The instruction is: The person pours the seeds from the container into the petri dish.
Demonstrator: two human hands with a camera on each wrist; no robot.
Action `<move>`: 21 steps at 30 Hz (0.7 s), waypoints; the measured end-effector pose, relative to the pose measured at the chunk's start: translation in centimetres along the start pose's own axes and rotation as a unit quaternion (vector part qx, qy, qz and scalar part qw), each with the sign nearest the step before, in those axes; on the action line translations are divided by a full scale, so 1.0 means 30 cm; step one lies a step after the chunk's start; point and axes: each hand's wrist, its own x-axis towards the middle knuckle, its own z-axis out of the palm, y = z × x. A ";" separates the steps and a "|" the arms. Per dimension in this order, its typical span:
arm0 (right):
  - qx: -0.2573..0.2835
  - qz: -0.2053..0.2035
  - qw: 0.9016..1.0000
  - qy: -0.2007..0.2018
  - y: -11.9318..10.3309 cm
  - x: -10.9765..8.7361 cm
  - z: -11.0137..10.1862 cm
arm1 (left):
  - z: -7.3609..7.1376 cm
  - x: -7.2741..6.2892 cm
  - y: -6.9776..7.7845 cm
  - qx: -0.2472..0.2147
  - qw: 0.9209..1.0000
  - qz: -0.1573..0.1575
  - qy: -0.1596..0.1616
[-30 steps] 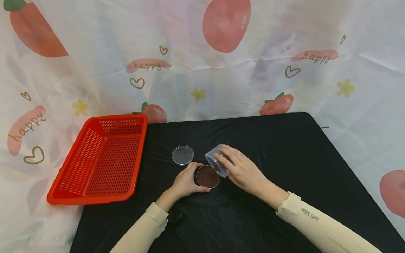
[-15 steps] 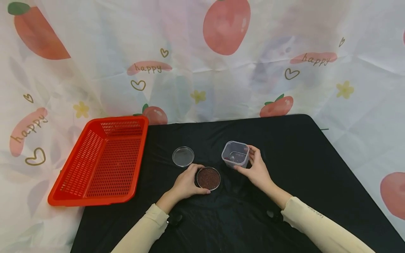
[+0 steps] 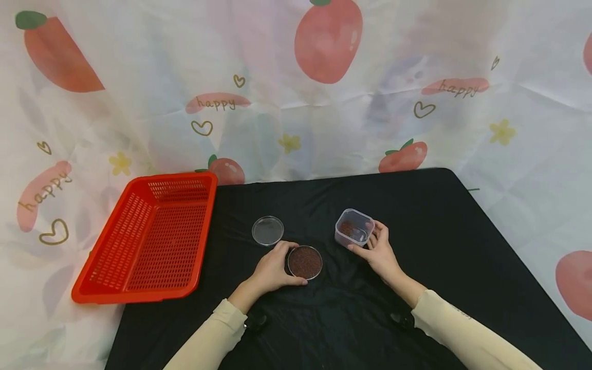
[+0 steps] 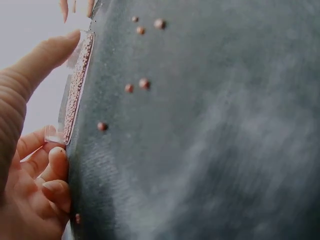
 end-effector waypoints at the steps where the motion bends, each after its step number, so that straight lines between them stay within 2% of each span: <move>1: 0.001 -0.008 1.000 0.011 -0.003 -0.004 0.001 | -0.008 0.002 -0.002 -0.007 1.000 0.002 -0.007; 4: 0.016 -0.064 0.995 0.069 -0.019 -0.033 0.005 | -0.049 0.010 -0.004 -0.041 0.999 0.001 -0.026; 7: 0.062 -0.160 0.980 0.104 -0.048 -0.073 0.025 | -0.111 0.028 -0.006 -0.054 0.998 -0.004 -0.009; 9: 0.081 -0.212 0.970 0.083 -0.070 -0.096 0.048 | -0.154 0.047 -0.005 -0.016 1.000 -0.009 0.022; 11: 0.095 -0.233 0.967 0.039 -0.085 -0.114 0.085 | -0.194 0.074 -0.008 0.055 0.997 -0.013 0.044; 13: 0.089 -0.212 0.973 -0.006 -0.088 -0.126 0.127 | -0.227 0.105 -0.009 0.141 0.989 -0.023 0.041; 16: 0.085 -0.122 0.987 -0.055 -0.067 -0.134 0.194 | -0.260 0.151 -0.011 0.246 0.968 -0.040 -0.010; 17: 0.083 -0.087 0.991 -0.066 -0.056 -0.135 0.213 | -0.265 0.162 -0.012 0.266 0.962 -0.047 -0.034; 19: 0.077 -0.032 0.993 -0.081 -0.029 -0.134 0.246 | -0.273 0.178 -0.012 0.281 0.955 -0.060 -0.075; 21: 0.063 -0.001 0.994 -0.092 -0.004 -0.136 0.271 | -0.273 0.186 -0.015 0.273 0.954 -0.065 -0.105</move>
